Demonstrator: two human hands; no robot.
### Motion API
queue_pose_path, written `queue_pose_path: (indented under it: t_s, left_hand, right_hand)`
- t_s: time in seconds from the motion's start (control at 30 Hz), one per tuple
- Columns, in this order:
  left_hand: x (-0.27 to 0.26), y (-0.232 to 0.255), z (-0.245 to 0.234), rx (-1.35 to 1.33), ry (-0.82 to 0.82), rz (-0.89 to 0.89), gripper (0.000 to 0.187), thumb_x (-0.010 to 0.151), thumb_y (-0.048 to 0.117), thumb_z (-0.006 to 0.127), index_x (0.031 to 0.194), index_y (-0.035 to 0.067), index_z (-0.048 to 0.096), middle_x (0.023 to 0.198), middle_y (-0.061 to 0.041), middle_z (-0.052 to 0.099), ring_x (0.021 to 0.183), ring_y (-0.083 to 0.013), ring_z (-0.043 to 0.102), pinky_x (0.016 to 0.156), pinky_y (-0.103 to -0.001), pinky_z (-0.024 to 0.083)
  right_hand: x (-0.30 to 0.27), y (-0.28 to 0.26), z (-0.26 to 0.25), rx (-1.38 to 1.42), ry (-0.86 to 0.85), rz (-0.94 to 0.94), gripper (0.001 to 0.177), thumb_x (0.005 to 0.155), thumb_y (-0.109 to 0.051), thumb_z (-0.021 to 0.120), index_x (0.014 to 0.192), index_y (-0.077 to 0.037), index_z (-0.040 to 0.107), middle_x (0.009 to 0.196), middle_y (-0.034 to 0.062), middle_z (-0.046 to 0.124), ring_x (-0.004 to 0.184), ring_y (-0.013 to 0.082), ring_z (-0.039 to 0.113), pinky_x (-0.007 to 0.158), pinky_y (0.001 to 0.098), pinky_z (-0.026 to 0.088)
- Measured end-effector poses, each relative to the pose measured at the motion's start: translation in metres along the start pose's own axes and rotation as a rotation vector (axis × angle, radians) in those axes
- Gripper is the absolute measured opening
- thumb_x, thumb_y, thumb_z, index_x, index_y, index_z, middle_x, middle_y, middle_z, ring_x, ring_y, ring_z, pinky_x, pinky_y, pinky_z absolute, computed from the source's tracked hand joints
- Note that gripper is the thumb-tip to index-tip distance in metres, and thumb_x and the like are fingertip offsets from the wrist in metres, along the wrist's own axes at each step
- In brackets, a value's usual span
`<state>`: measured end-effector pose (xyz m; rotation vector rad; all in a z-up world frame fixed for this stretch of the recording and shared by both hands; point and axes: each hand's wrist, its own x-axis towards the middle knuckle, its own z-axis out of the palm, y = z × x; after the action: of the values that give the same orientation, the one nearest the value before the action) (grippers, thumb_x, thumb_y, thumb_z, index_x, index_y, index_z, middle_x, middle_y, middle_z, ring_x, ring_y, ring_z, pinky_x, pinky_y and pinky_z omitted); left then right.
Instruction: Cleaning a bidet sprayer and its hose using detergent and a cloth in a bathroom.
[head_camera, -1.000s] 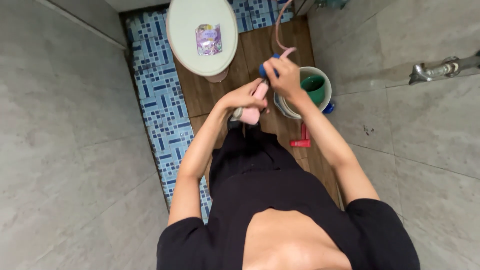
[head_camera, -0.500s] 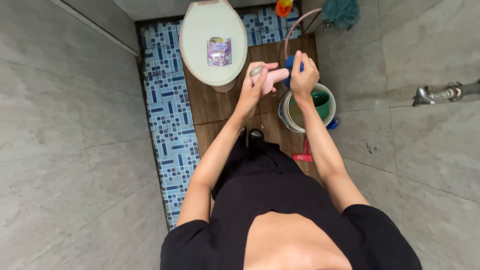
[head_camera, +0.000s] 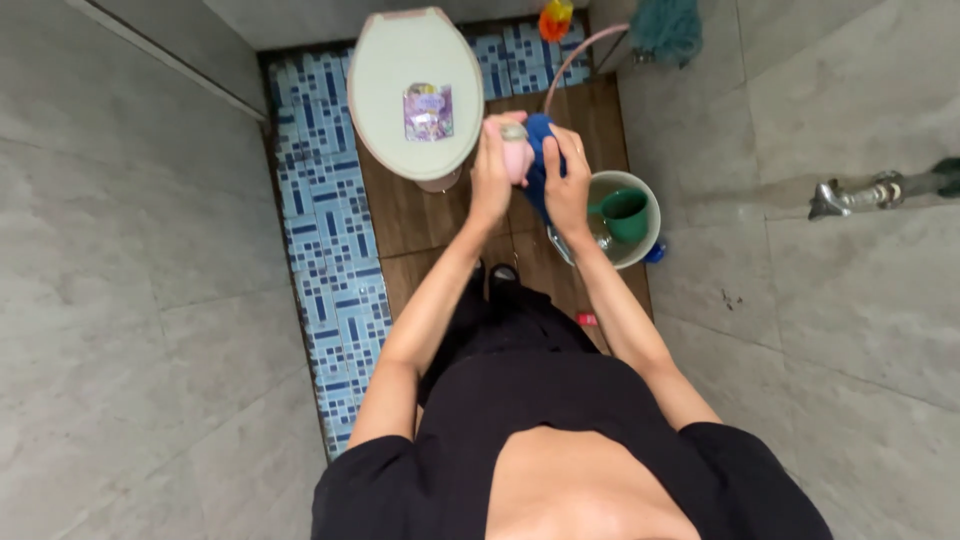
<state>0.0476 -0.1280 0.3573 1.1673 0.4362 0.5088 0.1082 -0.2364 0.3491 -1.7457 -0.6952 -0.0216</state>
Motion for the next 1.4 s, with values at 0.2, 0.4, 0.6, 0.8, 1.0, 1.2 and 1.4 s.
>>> queue_pose_path:
  t_s: [0.2,0.4,0.6,0.8,1.0,1.2,1.4]
  left_hand:
    - [-0.004,-0.009,0.005,0.199,0.084,0.147,0.070,0.115,0.056,0.013,0.119,0.007,0.062,0.108,-0.008,0.065,0.089,-0.0173,0.064,0.073,-0.031,0.052]
    - [-0.004,0.007,0.016,0.258,0.073,0.108,0.075,0.110,0.058,0.008,0.104,0.008,0.064,0.092,-0.010,0.064,0.081,-0.0264,0.064,0.077,-0.038,0.050]
    - [0.001,0.006,0.018,0.332,0.009,0.222,0.078,0.111,0.059,0.005,0.108,0.008,0.064,0.090,-0.010,0.064,0.085,-0.0266,0.063,0.082,-0.038,0.050]
    - [0.008,0.021,0.020,0.255,0.003,0.160,0.077,0.110,0.060,0.006,0.112,0.009,0.063,0.090,-0.011,0.064,0.086,-0.0251,0.063,0.085,-0.036,0.052]
    - [-0.003,0.017,0.036,0.174,-0.013,0.009,0.075,0.105,0.062,0.008,0.116,0.011,0.062,0.097,-0.007,0.069,0.089,-0.0211,0.067,0.084,-0.034,0.052]
    - [0.023,-0.006,0.018,0.080,-0.059,0.008,0.076,0.112,0.063,0.011,0.114,0.008,0.065,0.095,-0.009,0.067,0.087,-0.0193,0.062,0.082,-0.033,0.051]
    - [0.022,0.032,0.022,0.101,-0.025,-0.091,0.070,0.106,0.062,0.019,0.117,0.011,0.065,0.092,-0.007,0.069,0.079,-0.0176,0.064,0.073,-0.031,0.053]
  right_hand:
    - [-0.025,0.004,0.004,-0.073,0.090,-0.176,0.022,0.111,-0.020,0.058,0.123,-0.001,0.057,0.127,0.0167,0.057,0.119,0.0308,0.057,0.107,0.0388,0.045]
    - [-0.029,-0.011,0.002,-0.033,0.165,-0.183,0.018,0.109,-0.016,0.057,0.120,-0.003,0.062,0.129,0.0166,0.059,0.118,0.0305,0.059,0.105,0.0388,0.046]
    - [-0.003,-0.046,0.001,-0.267,0.160,-0.348,0.015,0.103,-0.009,0.069,0.116,-0.003,0.068,0.125,0.0156,0.057,0.113,0.0307,0.059,0.100,0.0394,0.048]
    - [0.009,-0.052,0.002,-0.148,0.186,-0.273,0.015,0.104,-0.012,0.065,0.118,-0.005,0.066,0.126,0.0149,0.059,0.116,0.0329,0.060,0.103,0.0403,0.048]
    - [0.041,-0.028,-0.015,-0.210,0.223,-0.276,0.015,0.103,-0.012,0.069,0.114,-0.004,0.064,0.115,0.0159,0.058,0.106,0.0313,0.060,0.097,0.0388,0.051]
    - [0.025,-0.017,-0.016,-0.272,0.094,-0.531,0.024,0.098,-0.014,0.079,0.107,-0.005,0.058,0.096,0.0161,0.058,0.086,0.0352,0.062,0.076,0.0412,0.049]
    - [0.052,-0.031,-0.006,-0.004,0.118,-0.246,0.018,0.104,-0.019,0.072,0.113,-0.007,0.062,0.102,0.0120,0.060,0.094,0.0304,0.060,0.086,0.0380,0.051]
